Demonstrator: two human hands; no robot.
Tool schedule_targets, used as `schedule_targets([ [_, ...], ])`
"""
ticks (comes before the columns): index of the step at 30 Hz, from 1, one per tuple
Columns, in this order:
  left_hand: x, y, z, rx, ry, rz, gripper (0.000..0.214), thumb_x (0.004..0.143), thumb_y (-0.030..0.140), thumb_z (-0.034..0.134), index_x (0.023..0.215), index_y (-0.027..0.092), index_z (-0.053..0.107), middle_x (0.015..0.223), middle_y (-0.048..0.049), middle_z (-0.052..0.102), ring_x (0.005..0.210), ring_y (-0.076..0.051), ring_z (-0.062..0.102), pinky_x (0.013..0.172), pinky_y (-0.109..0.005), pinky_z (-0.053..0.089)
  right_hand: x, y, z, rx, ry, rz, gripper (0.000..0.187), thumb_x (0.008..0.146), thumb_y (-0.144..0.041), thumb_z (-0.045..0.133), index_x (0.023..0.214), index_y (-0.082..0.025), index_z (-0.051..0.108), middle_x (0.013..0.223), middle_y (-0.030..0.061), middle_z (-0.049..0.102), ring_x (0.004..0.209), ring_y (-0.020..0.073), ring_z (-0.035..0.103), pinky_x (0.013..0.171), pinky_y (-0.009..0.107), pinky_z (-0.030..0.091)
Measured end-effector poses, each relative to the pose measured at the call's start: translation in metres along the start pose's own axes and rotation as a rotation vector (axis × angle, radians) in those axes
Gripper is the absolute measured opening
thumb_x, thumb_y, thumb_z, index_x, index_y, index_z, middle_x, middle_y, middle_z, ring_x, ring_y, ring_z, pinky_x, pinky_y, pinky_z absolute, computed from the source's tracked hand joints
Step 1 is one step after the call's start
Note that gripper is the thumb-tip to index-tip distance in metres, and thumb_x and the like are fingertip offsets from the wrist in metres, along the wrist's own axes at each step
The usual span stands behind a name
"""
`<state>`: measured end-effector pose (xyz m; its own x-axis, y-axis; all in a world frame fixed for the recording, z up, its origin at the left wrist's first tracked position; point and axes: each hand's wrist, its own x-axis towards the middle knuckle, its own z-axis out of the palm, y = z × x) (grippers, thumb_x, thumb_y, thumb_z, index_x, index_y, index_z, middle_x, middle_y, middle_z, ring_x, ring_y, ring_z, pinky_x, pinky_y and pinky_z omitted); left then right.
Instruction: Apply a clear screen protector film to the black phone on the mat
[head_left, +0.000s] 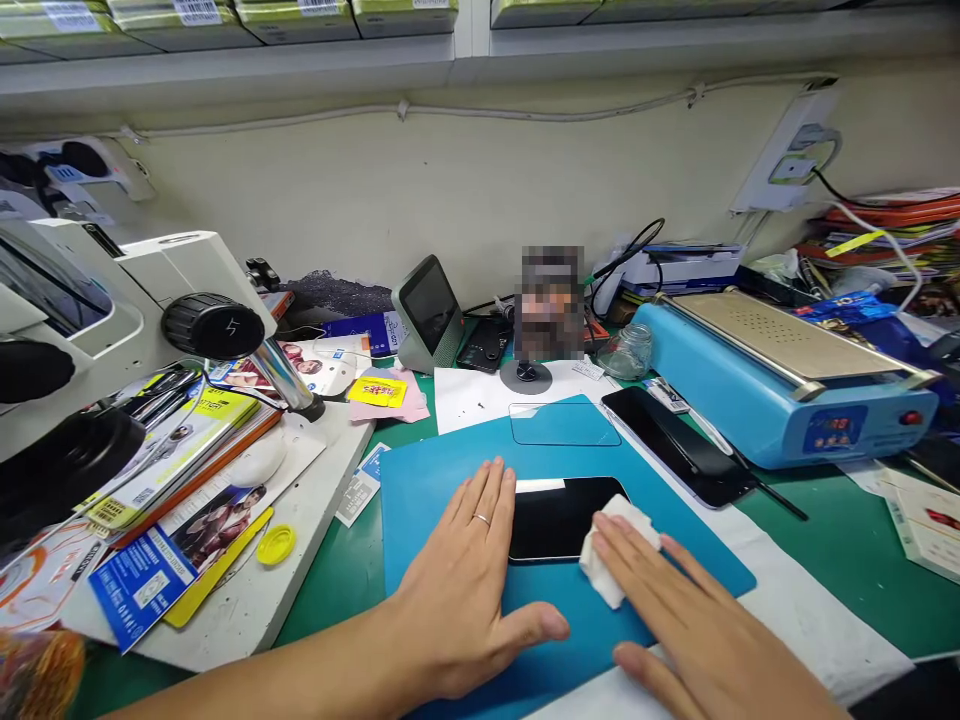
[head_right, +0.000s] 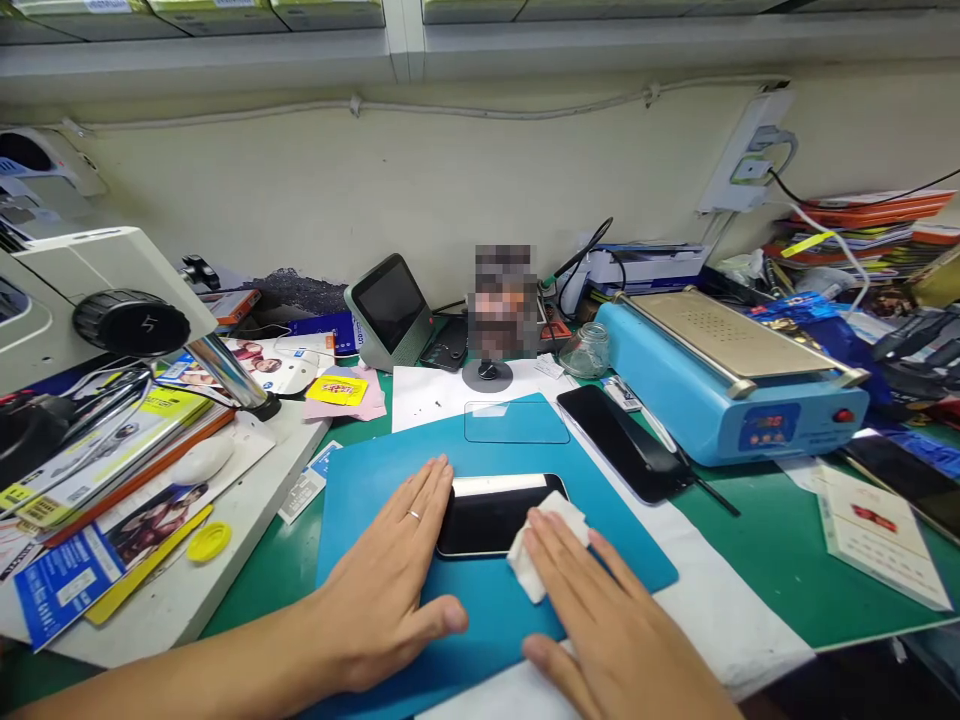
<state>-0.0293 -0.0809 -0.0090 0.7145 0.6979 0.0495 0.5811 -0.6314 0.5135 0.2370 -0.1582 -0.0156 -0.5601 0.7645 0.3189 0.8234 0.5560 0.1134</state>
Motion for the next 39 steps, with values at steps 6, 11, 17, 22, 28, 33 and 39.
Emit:
schedule_targets([
  [6, 0.002, 0.004, -0.003, 0.009, -0.019, -0.013, 0.105, 0.093, 0.084, 0.024, 0.163, 0.01, -0.001, 0.167, -0.0174, -0.003, 0.154, -0.035, -0.003, 0.125, -0.057, 0.014, 0.014, 0.022, -0.001, 0.17, -0.194, 0.288, 0.071, 0.099, -0.055, 0.045, 0.159, -0.019, 0.029, 0.161, 0.009, 0.032, 0.145, 0.0342, 0.037, 0.112, 0.052, 0.045],
  [11, 0.0, 0.001, 0.0, -0.031, 0.036, 0.047, 0.104, 0.093, 0.084, 0.018, 0.162, 0.011, -0.008, 0.167, -0.0194, -0.002, 0.154, -0.036, 0.001, 0.124, -0.058, 0.018, 0.06, 0.004, -0.004, 0.327, -0.331, 0.32, 0.075, 0.098, -0.061, 0.043, 0.158, -0.018, 0.03, 0.163, 0.0094, 0.027, 0.151, 0.0326, 0.024, 0.118, 0.053, 0.035],
  [17, -0.001, -0.004, 0.002, -0.096, 0.093, 0.114, 0.095, 0.098, 0.078, 0.019, 0.161, 0.016, -0.016, 0.168, -0.0186, 0.004, 0.154, -0.034, 0.012, 0.123, -0.056, 0.024, 0.082, -0.035, 0.011, 0.3, -0.118, 0.081, 0.068, 0.097, -0.024, 0.049, 0.159, -0.012, 0.025, 0.16, 0.0162, 0.034, 0.147, 0.03, 0.036, 0.117, 0.05, 0.04],
  [22, -0.004, -0.004, 0.002, -0.096, 0.094, 0.123, 0.091, 0.1, 0.074, 0.022, 0.16, 0.019, -0.019, 0.169, -0.0156, 0.002, 0.155, -0.032, 0.012, 0.124, -0.053, 0.025, 0.065, -0.047, 0.017, 0.164, -0.004, -0.001, 0.068, 0.095, -0.014, 0.046, 0.159, -0.009, 0.023, 0.154, 0.016, 0.044, 0.14, 0.0293, 0.046, 0.107, 0.045, 0.051],
  [28, -0.005, -0.003, 0.001, -0.056, 0.064, 0.115, 0.089, 0.102, 0.072, 0.023, 0.16, 0.02, -0.02, 0.169, -0.0149, -0.003, 0.155, -0.033, 0.008, 0.124, -0.054, 0.023, 0.014, -0.026, 0.009, 0.042, 0.067, 0.059, 0.076, 0.096, -0.031, 0.053, 0.161, -0.015, 0.017, 0.155, 0.0118, 0.044, 0.134, 0.0309, 0.054, 0.101, 0.043, 0.056],
  [33, -0.002, 0.002, -0.001, -0.024, 0.019, 0.082, 0.095, 0.101, 0.072, 0.031, 0.161, 0.016, -0.015, 0.168, -0.0177, -0.001, 0.154, -0.037, 0.007, 0.123, -0.057, 0.023, -0.004, 0.006, 0.005, 0.116, 0.002, 0.231, 0.067, 0.1, -0.038, 0.049, 0.16, -0.021, 0.026, 0.159, 0.0081, 0.038, 0.14, 0.032, 0.046, 0.109, 0.047, 0.05],
  [39, 0.0, 0.003, -0.002, -0.019, 0.019, 0.091, 0.089, 0.102, 0.068, 0.037, 0.163, 0.018, -0.005, 0.168, -0.0149, 0.003, 0.154, -0.036, 0.008, 0.124, -0.058, 0.022, 0.045, 0.003, 0.009, 0.231, -0.154, 0.336, 0.065, 0.1, -0.051, 0.043, 0.153, -0.013, 0.042, 0.159, 0.0131, 0.037, 0.147, 0.0341, 0.035, 0.114, 0.055, 0.042],
])
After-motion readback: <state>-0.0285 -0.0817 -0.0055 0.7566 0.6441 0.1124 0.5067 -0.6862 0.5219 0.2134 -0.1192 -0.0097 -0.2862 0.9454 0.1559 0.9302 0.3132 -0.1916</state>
